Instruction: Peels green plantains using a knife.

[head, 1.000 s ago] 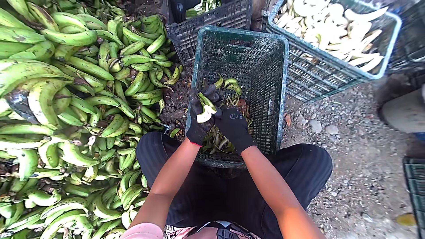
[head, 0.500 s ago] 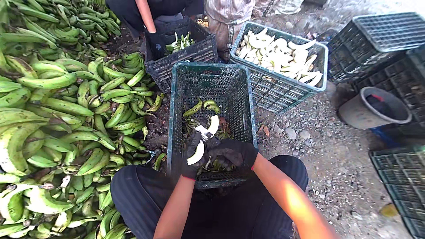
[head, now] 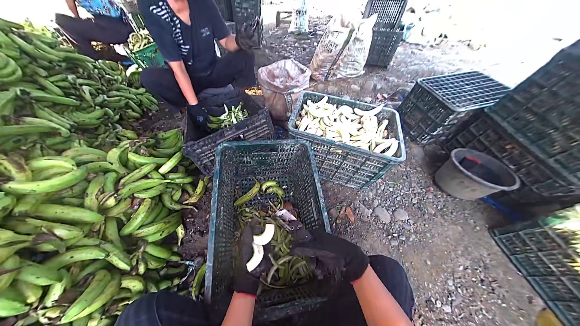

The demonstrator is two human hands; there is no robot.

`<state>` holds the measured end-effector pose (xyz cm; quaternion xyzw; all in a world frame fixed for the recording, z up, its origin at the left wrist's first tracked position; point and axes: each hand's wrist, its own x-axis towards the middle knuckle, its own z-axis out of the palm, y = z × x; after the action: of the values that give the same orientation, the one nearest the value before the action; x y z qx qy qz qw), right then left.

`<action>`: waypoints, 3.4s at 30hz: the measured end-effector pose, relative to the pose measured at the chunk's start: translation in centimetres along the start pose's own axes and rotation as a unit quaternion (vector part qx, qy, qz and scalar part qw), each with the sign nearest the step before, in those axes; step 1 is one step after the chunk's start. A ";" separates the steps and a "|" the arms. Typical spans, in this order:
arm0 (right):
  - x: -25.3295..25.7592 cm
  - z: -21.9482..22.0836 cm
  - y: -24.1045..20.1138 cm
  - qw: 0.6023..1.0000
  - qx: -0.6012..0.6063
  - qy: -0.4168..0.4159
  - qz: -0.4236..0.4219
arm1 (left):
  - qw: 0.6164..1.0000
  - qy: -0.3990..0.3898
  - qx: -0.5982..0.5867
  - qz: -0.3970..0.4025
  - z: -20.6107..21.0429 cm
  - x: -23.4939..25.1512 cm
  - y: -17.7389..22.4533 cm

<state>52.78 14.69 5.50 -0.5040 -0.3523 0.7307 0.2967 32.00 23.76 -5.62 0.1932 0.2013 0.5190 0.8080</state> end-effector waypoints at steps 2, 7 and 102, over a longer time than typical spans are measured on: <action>-0.3 -0.3 -0.2 0.996 0.035 0.032 -0.081 | 1.000 -0.001 0.020 0.008 -0.4 0.3 0.3; 3.1 1.8 1.5 0.965 -0.044 0.173 -0.192 | 0.998 0.050 0.018 0.020 0.5 0.1 0.1; -6.5 -3.9 -27.0 0.665 -0.326 0.616 -0.268 | 0.786 0.005 0.616 0.059 3.7 -0.5 19.1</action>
<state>60.62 25.94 29.91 -0.7876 -0.4245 -0.0187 0.4462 19.22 30.35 7.56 0.6587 0.4698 0.3327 0.4845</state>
